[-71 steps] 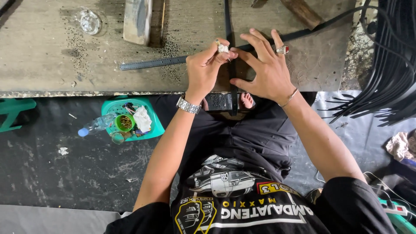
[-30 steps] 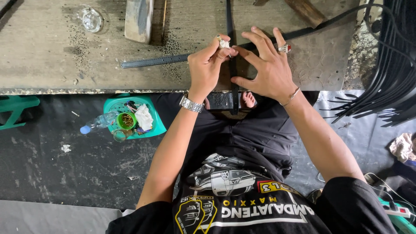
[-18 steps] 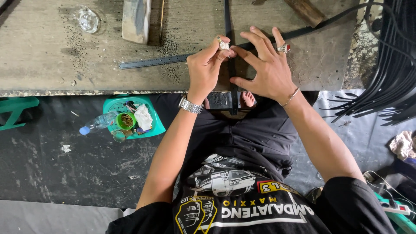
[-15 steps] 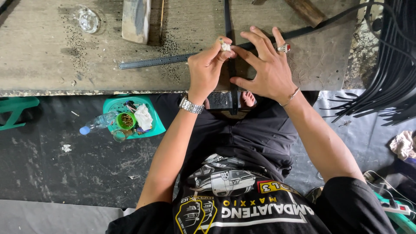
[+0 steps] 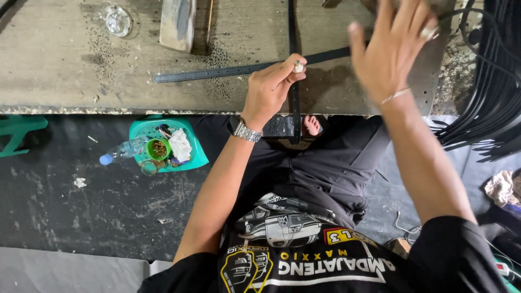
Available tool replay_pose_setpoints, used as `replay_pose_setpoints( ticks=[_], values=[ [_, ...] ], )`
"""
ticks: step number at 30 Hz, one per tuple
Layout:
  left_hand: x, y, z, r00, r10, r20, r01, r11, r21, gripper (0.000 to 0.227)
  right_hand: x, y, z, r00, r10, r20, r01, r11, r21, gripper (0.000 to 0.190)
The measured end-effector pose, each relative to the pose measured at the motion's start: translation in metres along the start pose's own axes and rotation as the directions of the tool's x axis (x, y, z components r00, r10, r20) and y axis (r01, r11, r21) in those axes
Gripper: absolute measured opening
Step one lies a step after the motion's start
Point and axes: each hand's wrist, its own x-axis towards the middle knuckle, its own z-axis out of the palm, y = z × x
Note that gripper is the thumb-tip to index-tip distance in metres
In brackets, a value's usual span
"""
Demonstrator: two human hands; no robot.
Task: Marking and punching holes in leather straps using a hammer and a punch tool at a workbench.
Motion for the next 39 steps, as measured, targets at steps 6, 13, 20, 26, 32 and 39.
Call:
replay_pose_setpoints(
  ticks=[6, 13, 20, 26, 32, 39],
  values=[
    [0.0, 0.0, 0.001, 1.0, 0.013, -0.009, -0.013, 1.0, 0.025, 0.038, 0.014, 0.042, 0.032, 0.98, -0.196, -0.026, 0.152, 0.828, -0.539, 0.034],
    [-0.002, -0.006, 0.007, 0.999, 0.023, -0.035, -0.021, 0.998, 0.053, 0.033, -0.023, 0.002, -0.037, 0.989, -0.127, 0.081, 0.094, 0.939, 0.332, 0.045],
    [-0.022, -0.028, 0.019, 0.998, 0.04, -0.038, -0.039, 0.998, 0.044, 0.053, -0.06, -0.034, -0.109, 0.917, -0.212, 0.338, 0.067, 0.917, 0.393, 0.038],
    [-0.011, -0.017, 0.014, 0.999, 0.028, -0.036, -0.026, 0.998, 0.051, 0.031, -0.066, -0.042, -0.107, 0.966, -0.137, 0.219, 0.031, 0.904, 0.426, 0.046],
    [-0.004, -0.013, 0.016, 0.978, -0.015, -0.206, -0.007, 0.994, -0.105, 0.038, -0.066, -0.028, -0.065, 0.998, -0.066, 0.003, 0.058, 0.894, 0.445, 0.035],
    [0.004, 0.005, -0.002, 0.998, -0.047, -0.036, 0.044, 0.996, -0.081, 0.027, -0.013, -0.001, -0.005, 0.994, 0.031, -0.105, -0.034, 0.999, -0.031, 0.029]
  ],
)
